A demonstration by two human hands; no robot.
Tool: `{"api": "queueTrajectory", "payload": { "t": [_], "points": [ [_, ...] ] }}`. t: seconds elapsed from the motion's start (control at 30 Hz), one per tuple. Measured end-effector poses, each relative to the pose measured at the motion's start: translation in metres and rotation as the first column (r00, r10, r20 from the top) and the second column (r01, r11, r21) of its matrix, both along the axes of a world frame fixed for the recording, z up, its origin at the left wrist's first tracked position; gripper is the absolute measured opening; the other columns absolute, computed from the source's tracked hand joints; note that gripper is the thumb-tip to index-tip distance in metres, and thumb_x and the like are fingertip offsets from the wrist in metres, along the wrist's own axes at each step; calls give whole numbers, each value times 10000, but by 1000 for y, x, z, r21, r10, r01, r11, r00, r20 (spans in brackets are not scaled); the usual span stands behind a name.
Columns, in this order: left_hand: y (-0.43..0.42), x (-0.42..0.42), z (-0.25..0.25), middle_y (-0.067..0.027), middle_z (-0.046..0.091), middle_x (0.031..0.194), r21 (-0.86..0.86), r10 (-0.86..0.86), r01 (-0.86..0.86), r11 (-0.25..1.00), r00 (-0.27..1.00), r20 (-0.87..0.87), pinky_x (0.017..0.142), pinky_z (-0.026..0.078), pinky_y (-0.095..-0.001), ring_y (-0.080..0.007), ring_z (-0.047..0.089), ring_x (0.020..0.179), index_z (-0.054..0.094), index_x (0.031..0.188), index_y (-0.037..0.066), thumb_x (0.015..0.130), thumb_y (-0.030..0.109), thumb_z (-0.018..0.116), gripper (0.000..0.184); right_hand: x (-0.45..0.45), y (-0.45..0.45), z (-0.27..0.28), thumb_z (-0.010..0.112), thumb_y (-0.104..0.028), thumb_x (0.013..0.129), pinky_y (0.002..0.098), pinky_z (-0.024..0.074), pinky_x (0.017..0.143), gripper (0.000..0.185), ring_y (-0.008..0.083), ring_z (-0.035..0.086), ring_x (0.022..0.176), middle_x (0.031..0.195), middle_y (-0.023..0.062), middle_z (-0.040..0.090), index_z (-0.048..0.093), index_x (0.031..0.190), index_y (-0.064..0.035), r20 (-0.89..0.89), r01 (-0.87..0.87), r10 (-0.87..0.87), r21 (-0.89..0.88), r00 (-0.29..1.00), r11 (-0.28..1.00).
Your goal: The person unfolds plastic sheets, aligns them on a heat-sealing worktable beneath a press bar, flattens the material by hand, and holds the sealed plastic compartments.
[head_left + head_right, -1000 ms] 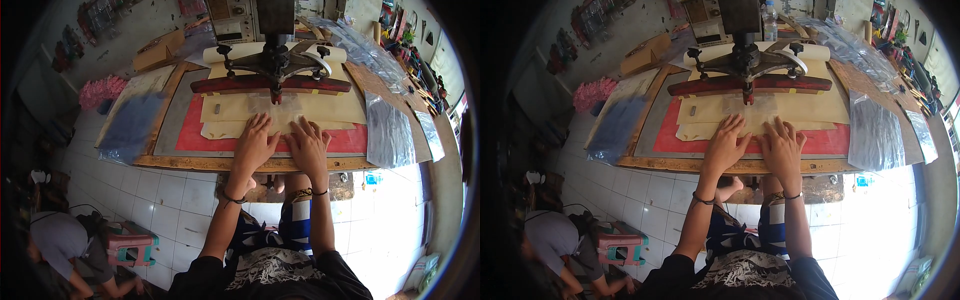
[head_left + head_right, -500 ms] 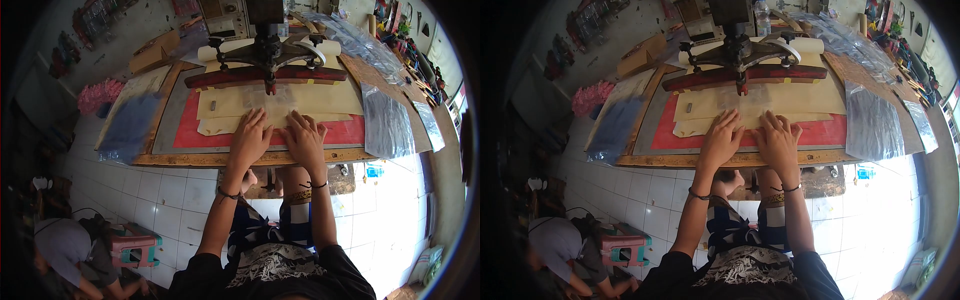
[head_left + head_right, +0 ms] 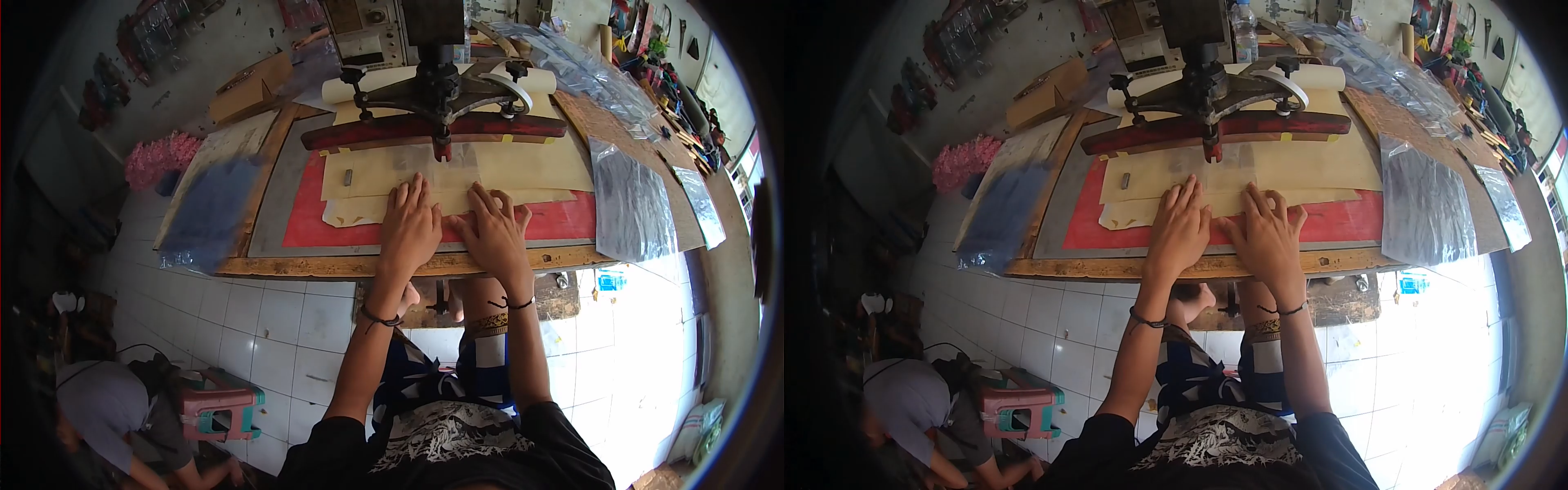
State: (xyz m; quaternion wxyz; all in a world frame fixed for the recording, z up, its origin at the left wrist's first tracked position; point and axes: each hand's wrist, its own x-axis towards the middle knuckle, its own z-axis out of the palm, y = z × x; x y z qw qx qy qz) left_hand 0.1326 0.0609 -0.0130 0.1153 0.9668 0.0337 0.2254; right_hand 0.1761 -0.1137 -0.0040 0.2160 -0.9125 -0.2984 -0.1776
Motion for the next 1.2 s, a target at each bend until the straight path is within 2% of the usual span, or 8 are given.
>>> {"api": "queueTrajectory", "payload": {
  "t": [0.23, 0.37, 0.47, 0.57, 0.87, 1.2],
  "points": [
    [-1, 1, -5, -217, 450, 1591, 74, 3, -5, 997, 1000, 30, 1240, 295, -472, -373, 413, 1426, 477, 1474, -104, 1056, 276, 490, 566, -1, 1, 0, 634, -494, 986, 645, 250, 1131, 631, 324, 449, 1428, 1552, 98, 540, 570, 1421, -42, 2, 20, -20, -13, 1000, 1000],
    [-2, 0, -1, -217, 437, 1599, 56, 8, -9, 998, 1000, 12, 1247, 287, -473, -373, 405, 1434, 460, 1489, -98, 1055, 285, 493, 579, -2, 2, 3, 628, -480, 995, 644, 252, 1132, 615, 320, 445, 1432, 1557, 94, 534, 562, 1425, -46, 4, 29, -29, -25, 1000, 999],
    [-2, 1, -3, -222, 446, 1583, 61, 5, -8, 998, 999, 47, 1246, 287, -515, -379, 423, 1408, 474, 1463, -124, 1025, 292, 528, 606, -3, 2, 5, 625, -471, 999, 637, 255, 1133, 607, 317, 445, 1433, 1555, 95, 536, 561, 1428, -46, 4, 43, -42, -38, 999, 998],
    [-5, -3, 7, -211, 444, 1594, 24, 28, -28, 999, 999, 17, 1249, 298, -478, -390, 404, 1441, 467, 1483, -95, 1046, 277, 524, 577, -3, 1, 7, 624, -469, 1000, 626, 263, 1134, 604, 313, 446, 1432, 1553, 95, 536, 565, 1428, -48, 3, 39, -39, -44, 999, 998],
    [-6, -6, 12, -226, 486, 1557, -64, -3, 5, 998, 999, 37, 1215, 351, -496, -424, 434, 1422, 508, 1455, -83, 1031, 242, 565, 538, -2, 0, 5, 610, -467, 1006, 589, 285, 1126, 598, 310, 457, 1419, 1532, 106, 554, 574, 1425, -41, 48, 18, -16, -39, 999, 999],
    [-3, -11, 12, -223, 495, 1554, -48, -48, 49, 998, 999, 27, 1220, 344, -490, -439, 421, 1442, 517, 1460, -64, 1034, 269, 581, 544, -3, -3, 0, 613, -455, 995, 580, 305, 1121, 578, 307, 480, 1396, 1515, 113, 565, 595, 1394, -37, 69, 1, -5, 46, 998, 999]
  ]
}}
